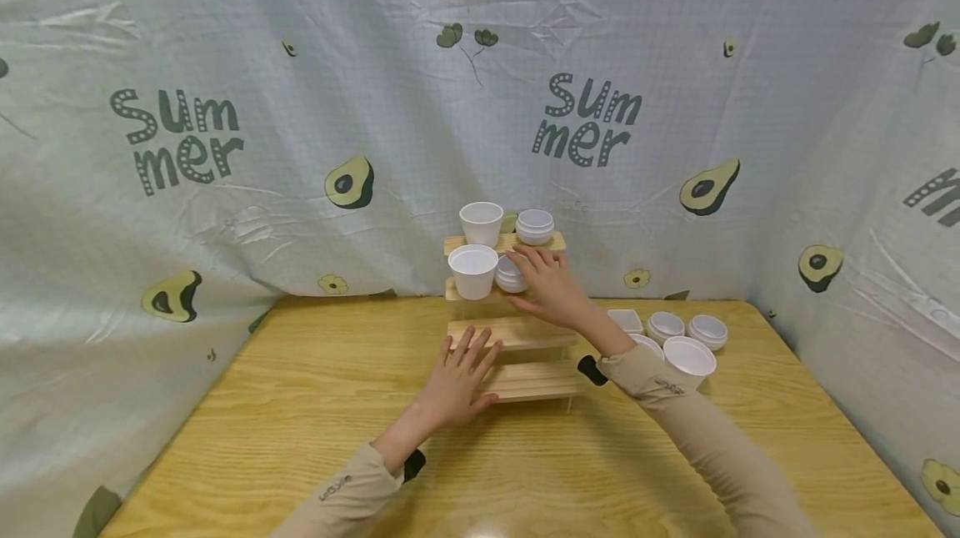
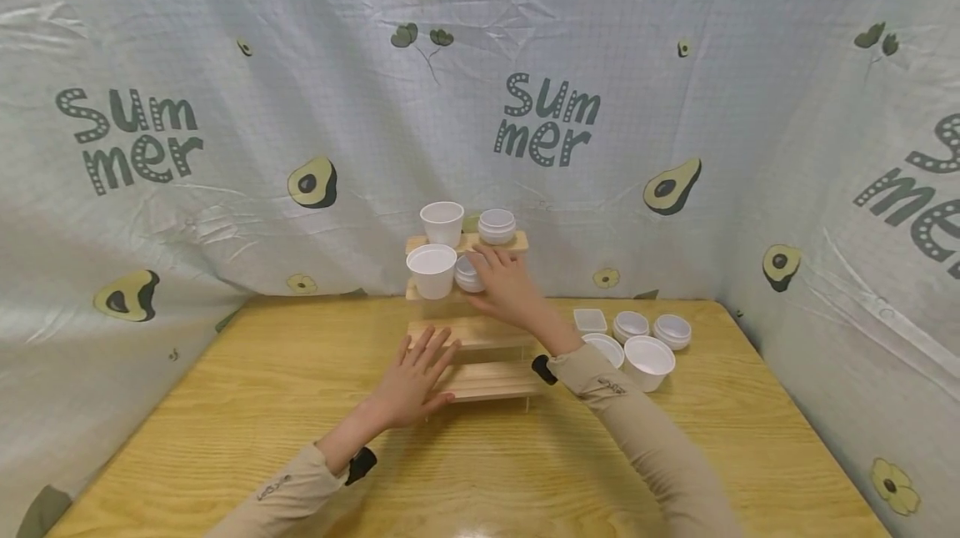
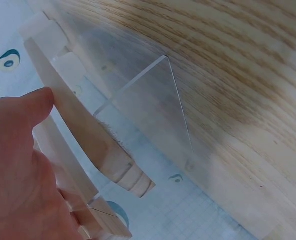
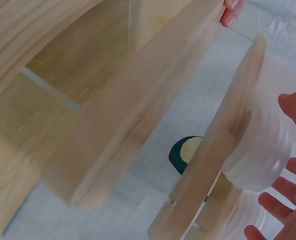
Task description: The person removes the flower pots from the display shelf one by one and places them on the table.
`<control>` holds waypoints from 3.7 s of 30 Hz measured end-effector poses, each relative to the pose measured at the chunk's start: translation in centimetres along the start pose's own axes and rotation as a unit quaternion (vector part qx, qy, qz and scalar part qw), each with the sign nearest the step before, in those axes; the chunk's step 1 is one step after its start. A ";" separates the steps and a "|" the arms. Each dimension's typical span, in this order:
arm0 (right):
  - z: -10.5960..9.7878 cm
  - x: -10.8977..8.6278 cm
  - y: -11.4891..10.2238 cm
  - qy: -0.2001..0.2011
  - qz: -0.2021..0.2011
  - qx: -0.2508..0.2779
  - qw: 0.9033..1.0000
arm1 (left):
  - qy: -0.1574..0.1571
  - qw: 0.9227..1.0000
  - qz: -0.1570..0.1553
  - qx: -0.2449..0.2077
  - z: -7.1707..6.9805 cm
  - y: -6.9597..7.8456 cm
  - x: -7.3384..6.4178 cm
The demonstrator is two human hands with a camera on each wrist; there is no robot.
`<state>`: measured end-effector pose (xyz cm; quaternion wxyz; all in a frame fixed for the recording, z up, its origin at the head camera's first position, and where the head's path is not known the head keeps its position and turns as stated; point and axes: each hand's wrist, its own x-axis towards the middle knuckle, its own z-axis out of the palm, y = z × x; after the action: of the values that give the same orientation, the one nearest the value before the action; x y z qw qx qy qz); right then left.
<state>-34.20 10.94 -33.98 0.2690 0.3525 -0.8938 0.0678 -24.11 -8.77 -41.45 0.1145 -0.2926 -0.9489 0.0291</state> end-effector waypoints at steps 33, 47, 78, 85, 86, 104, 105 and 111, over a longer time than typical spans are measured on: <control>1.2 0.8 0.0 -0.006 0.004 -0.024 1.000 | 0.017 1.000 0.002 0.007 0.4 -0.2 -0.1; -0.1 -2.1 0.8 0.005 -0.029 -0.045 0.999 | 0.013 1.000 0.002 0.013 0.1 -0.2 -0.2; -2.6 -11.4 3.2 0.022 -0.075 -0.034 0.996 | 0.020 1.000 0.000 0.012 0.2 -0.1 0.1; -3.0 -13.4 4.0 0.030 -0.079 -0.047 0.995 | 0.013 1.000 -0.001 0.008 0.3 -0.2 0.3; -3.0 -13.7 4.0 0.032 -0.079 -0.047 0.995 | 0.013 1.000 -0.001 0.008 0.3 -0.2 0.3; -3.7 -19.0 6.4 0.037 -0.031 -0.054 0.997 | 0.004 1.000 -0.007 0.011 0.1 0.0 0.2; -3.7 -19.3 6.6 0.038 -0.025 -0.052 0.998 | 0.004 1.000 -0.007 0.012 0.1 0.0 0.2; -4.0 -20.7 7.7 0.036 -0.002 -0.039 0.999 | 0.008 1.000 -0.006 0.002 0.1 -0.1 0.3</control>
<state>-25.07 30.18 -41.01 0.3144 0.3408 -0.8849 0.0453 -24.45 -8.64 -41.50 0.1229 -0.2868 -0.9497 0.0282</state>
